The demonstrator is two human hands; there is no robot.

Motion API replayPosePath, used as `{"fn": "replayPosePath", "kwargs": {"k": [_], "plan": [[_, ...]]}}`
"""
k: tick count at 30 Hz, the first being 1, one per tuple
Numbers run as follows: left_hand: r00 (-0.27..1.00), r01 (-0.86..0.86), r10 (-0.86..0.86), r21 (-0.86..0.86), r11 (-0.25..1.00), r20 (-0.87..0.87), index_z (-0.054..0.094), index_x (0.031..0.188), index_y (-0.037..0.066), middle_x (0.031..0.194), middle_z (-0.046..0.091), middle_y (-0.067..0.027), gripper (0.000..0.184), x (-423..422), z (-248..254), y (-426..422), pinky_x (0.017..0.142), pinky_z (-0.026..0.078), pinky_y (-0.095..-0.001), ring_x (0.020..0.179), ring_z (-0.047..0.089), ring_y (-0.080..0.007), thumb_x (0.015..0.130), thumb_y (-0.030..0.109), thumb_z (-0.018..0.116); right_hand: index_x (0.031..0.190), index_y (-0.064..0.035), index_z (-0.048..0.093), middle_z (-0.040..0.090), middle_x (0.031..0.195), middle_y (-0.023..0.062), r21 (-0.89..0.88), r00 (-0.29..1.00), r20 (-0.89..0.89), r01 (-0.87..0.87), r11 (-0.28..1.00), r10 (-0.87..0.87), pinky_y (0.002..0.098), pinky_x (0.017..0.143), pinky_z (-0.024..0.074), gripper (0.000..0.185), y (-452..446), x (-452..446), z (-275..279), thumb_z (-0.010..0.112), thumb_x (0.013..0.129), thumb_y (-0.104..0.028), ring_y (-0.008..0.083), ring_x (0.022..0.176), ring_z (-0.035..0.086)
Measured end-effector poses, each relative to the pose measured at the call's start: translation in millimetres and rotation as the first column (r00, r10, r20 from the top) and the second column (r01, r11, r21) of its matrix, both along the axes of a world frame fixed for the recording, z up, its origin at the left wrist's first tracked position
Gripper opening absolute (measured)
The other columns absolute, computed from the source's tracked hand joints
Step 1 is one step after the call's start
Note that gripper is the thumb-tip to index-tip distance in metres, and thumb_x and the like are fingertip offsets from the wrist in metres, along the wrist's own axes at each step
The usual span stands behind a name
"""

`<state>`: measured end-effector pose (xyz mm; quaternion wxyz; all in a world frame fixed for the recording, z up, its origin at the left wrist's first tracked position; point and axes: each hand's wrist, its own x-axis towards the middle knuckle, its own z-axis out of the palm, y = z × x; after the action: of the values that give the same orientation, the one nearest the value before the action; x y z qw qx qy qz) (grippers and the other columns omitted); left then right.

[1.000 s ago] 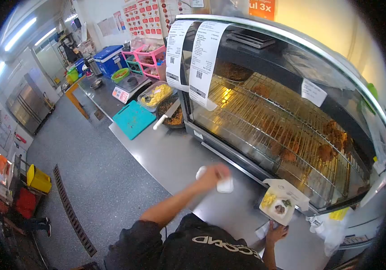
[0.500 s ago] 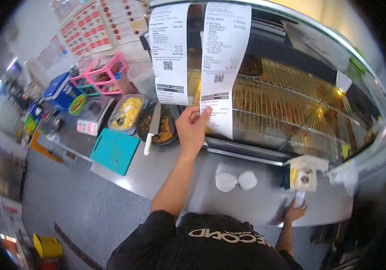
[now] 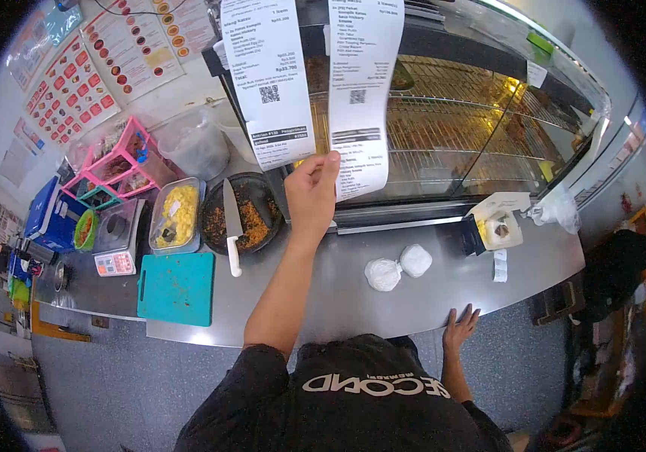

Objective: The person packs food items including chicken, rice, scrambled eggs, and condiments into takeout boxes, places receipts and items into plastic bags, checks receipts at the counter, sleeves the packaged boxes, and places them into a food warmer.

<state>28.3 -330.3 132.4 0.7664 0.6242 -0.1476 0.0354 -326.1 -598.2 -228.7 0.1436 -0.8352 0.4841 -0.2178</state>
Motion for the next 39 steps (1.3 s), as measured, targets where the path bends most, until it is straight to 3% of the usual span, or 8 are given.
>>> {"fn": "replayPosePath", "kwargs": {"k": [12,18,22,25,30,32,36,39], "plan": [[0.999,0.027,-0.026,-0.034,0.999,0.032,0.064,0.098,-0.003,0.071,0.060,-0.0014,0.025,-8,-2,2,0.047,0.038,-0.0216,0.053,0.048,-0.0058,0.095,0.022,0.061,0.141,-0.0108,0.039,0.030,0.146,0.0273,-0.047,0.994,-0.016,0.111,0.993,-0.112,0.0554,0.109,0.0212,0.068,26,39,33,0.061,0.087,-0.045,0.0449,0.134,0.027],[0.953,-0.247,0.177,0.289,0.925,0.247,0.057,0.115,0.001,0.108,0.060,-0.0102,0.030,-46,-141,10,0.064,0.046,-0.0273,0.073,0.054,-0.0147,0.087,0.010,0.064,0.141,-0.0126,0.040,0.031,0.147,0.0242,0.011,0.985,-0.160,-0.060,0.998,0.061,0.0608,0.107,0.0224,0.064,69,59,39,0.059,0.088,-0.043,0.0456,0.136,0.023],[0.888,-0.187,-0.286,0.852,0.489,0.359,0.059,0.111,0.004,0.123,0.050,-0.0192,0.033,-110,-295,31,0.091,0.041,-0.0500,0.110,0.048,-0.0384,0.083,0.020,0.063,0.139,-0.0129,0.043,0.029,0.148,0.0226,-0.063,0.988,-0.147,-0.066,0.996,0.056,0.0668,0.104,0.0212,0.061,71,64,31,0.058,0.088,-0.042,0.0451,0.137,0.021],[0.914,-0.115,-0.331,0.933,0.341,0.234,0.059,0.117,0.010,0.133,0.041,-0.0194,0.036,-172,-305,60,0.094,0.035,-0.0587,0.120,0.042,-0.0398,0.083,0.021,0.062,0.139,-0.0144,0.042,0.026,0.149,0.0216,0.073,0.976,-0.216,0.003,0.997,0.013,0.0683,0.104,0.0189,0.059,79,67,49,0.058,0.088,-0.039,0.0448,0.138,0.019],[0.876,-0.211,-0.339,0.905,0.370,0.343,0.054,0.131,0.018,0.143,0.035,-0.0188,0.046,-232,-287,85,0.095,0.031,-0.0614,0.126,0.036,-0.0389,0.087,0.031,0.061,0.143,-0.0068,0.034,0.022,0.151,0.0214,-0.228,0.931,-0.041,-0.363,0.903,0.363,0.0676,0.109,0.0032,0.068,110,70,106,0.060,0.087,-0.036,0.0455,0.141,0.011],[0.917,-0.185,-0.338,0.976,0.111,0.212,0.052,0.134,0.020,0.148,0.031,-0.0178,0.049,-246,-284,93,0.094,0.030,-0.0633,0.128,0.035,-0.0379,0.089,0.037,0.059,0.145,-0.0065,0.032,0.020,0.152,0.0221,-0.183,0.878,-0.054,-0.478,0.859,0.476,0.0674,0.109,0.0037,0.069,119,59,104,0.059,0.088,-0.035,0.0463,0.142,0.011],[0.900,-0.317,-0.226,0.916,0.244,0.372,0.043,0.142,0.020,0.150,0.029,-0.0208,0.061,-277,-284,85,0.102,0.017,-0.0670,0.134,0.030,-0.0423,0.089,0.049,0.056,0.147,-0.0042,0.029,0.017,0.154,0.0241,0.253,0.614,-0.202,-0.720,0.646,0.763,0.0685,0.108,0.0069,0.070,111,35,55,0.056,0.090,-0.034,0.0510,0.141,0.011],[0.962,-0.236,-0.096,0.956,0.175,0.255,0.039,0.144,0.019,0.152,0.025,-0.0209,0.065,-291,-302,86,0.101,0.013,-0.0706,0.137,0.024,-0.0440,0.089,0.046,0.058,0.146,-0.0038,0.029,0.014,0.155,0.0251,0.092,0.660,-0.166,-0.730,0.677,0.733,0.0697,0.107,0.0100,0.070,107,32,48,0.056,0.090,-0.035,0.0562,0.139,0.008]]}}
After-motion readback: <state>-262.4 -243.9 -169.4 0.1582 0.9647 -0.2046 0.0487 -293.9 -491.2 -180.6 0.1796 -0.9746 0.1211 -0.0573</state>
